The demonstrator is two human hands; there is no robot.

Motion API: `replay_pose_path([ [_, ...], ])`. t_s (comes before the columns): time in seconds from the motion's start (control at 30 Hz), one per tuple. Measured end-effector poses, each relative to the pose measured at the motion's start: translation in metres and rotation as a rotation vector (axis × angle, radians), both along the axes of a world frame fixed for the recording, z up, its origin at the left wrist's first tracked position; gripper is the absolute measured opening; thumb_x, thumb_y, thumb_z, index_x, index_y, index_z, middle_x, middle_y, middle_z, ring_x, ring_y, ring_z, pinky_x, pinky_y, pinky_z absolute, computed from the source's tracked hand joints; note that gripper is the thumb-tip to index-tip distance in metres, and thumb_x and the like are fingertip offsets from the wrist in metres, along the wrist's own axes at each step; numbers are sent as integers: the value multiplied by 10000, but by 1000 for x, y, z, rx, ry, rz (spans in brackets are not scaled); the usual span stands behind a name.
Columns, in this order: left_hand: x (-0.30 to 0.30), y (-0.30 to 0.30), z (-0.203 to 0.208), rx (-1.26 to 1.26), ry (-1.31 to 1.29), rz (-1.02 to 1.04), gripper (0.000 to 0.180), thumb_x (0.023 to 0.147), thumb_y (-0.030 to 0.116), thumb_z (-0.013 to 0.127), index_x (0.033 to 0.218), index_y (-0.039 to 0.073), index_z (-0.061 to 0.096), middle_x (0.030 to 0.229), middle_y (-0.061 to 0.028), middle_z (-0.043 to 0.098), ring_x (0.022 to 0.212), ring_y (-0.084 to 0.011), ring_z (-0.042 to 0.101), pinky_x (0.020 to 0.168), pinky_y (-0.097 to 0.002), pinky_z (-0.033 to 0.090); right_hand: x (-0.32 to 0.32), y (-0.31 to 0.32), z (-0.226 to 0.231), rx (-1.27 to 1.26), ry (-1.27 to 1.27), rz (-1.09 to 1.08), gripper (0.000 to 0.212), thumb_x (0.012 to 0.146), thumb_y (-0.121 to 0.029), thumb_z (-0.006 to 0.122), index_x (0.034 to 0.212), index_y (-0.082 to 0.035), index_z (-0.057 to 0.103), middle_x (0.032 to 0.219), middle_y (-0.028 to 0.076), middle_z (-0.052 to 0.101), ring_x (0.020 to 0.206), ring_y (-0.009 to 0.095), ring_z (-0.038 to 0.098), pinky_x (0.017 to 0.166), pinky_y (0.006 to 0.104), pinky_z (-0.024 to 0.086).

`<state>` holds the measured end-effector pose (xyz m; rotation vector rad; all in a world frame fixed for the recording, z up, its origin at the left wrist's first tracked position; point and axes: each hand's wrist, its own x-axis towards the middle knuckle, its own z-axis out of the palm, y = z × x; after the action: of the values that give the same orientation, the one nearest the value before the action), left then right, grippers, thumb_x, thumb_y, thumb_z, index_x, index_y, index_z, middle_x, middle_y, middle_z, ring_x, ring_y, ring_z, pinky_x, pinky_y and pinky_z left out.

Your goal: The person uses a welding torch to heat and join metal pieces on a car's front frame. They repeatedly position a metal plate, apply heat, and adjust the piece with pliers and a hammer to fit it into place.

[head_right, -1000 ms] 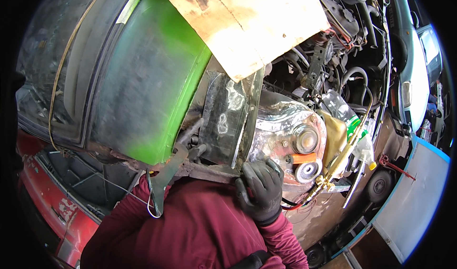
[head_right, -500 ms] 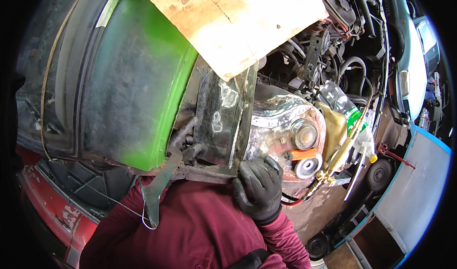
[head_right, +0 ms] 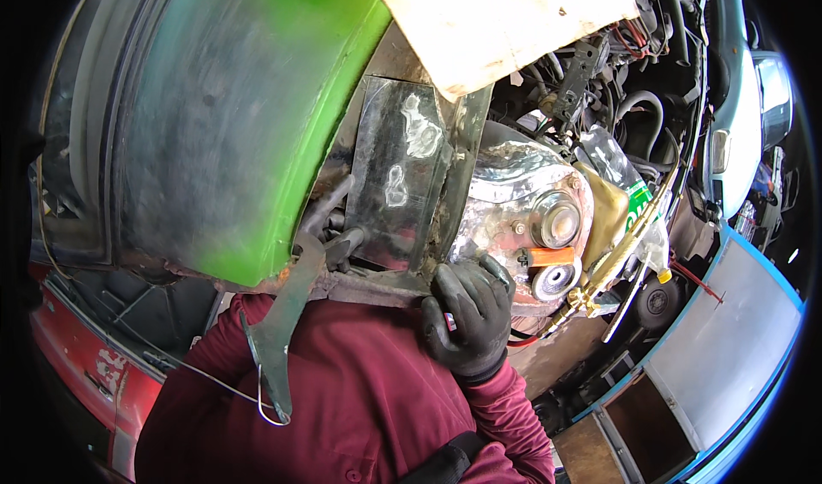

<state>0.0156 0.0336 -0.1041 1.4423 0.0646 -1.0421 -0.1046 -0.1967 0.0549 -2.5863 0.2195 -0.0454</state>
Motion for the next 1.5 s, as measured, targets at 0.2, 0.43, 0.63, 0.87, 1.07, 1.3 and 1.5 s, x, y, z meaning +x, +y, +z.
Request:
replay_pose_path([
  [0.2, -53, 1, -43, -474, 832, 400, 247, 1157, 258, 567, 1302, 74, 647, 1113, -24, 522, 1045, -147, 469, 877, -253, 497, 2, 2, 2, 1, 17, 3, 507, 809, -91, 818, 1302, -12, 731, 1163, 125, 767, 1137, 338, 722, 1146, 550, 473],
  [0.43, -71, 0, -62, -922, 945, 531, 199, 1127, 269, 628, 1220, 93, 636, 1045, -30, 500, 982, -178, 457, 790, -266, 465, 4, 4, 3, -19, 16, 2, 525, 803, -88, 818, 1314, -7, 729, 1148, 127, 766, 1128, 336, 721, 1138, 546, 480],
  [0.63, -56, -11, -47, -932, 897, 639, 222, 1129, 319, 629, 1167, 105, 671, 981, -3, 511, 943, -179, 461, 734, -276, 432, 4, 4, 2, -10, 7, -11, 514, 795, -89, 815, 1296, -6, 736, 1133, 130, 767, 1118, 337, 723, 1134, 545, 484],
  [0.87, -32, -4, -12, -411, 454, 314, 238, 1118, 321, 642, 1227, 111, 657, 1025, -20, 567, 889, -149, 476, 695, -266, 436, 5, 4, 2, -4, 16, -2, 501, 803, -91, 806, 1291, 0, 734, 1132, 132, 770, 1109, 342, 725, 1133, 551, 485],
  [1.07, -29, -6, -2, -408, 365, 326, 315, 1113, 195, 625, 1390, 45, 617, 1177, -53, 635, 961, -144, 563, 767, -280, 505, 4, 4, 2, -30, 25, 7, 499, 809, -95, 799, 1293, 8, 733, 1117, 135, 768, 1101, 347, 726, 1133, 554, 486],
  [1.3, -25, 2, 10, -677, 572, 477, 400, 1126, 81, 571, 1506, -42, 587, 1343, -93, 674, 1103, -163, 644, 891, -304, 573, 2, 5, 0, -49, 31, 6, 508, 820, -88, 785, 1314, 14, 725, 1133, 147, 761, 1104, 358, 724, 1126, 565, 492],
  [1.5, -38, 6, 2, -721, 589, 510, 489, 1150, 89, 505, 1611, -75, 498, 1526, -147, 614, 1278, -210, 624, 1051, -339, 557, 1, 4, 0, -39, 34, 16, 534, 825, -74, 778, 1347, 11, 709, 1172, 161, 756, 1115, 366, 722, 1148, 578, 486],
])
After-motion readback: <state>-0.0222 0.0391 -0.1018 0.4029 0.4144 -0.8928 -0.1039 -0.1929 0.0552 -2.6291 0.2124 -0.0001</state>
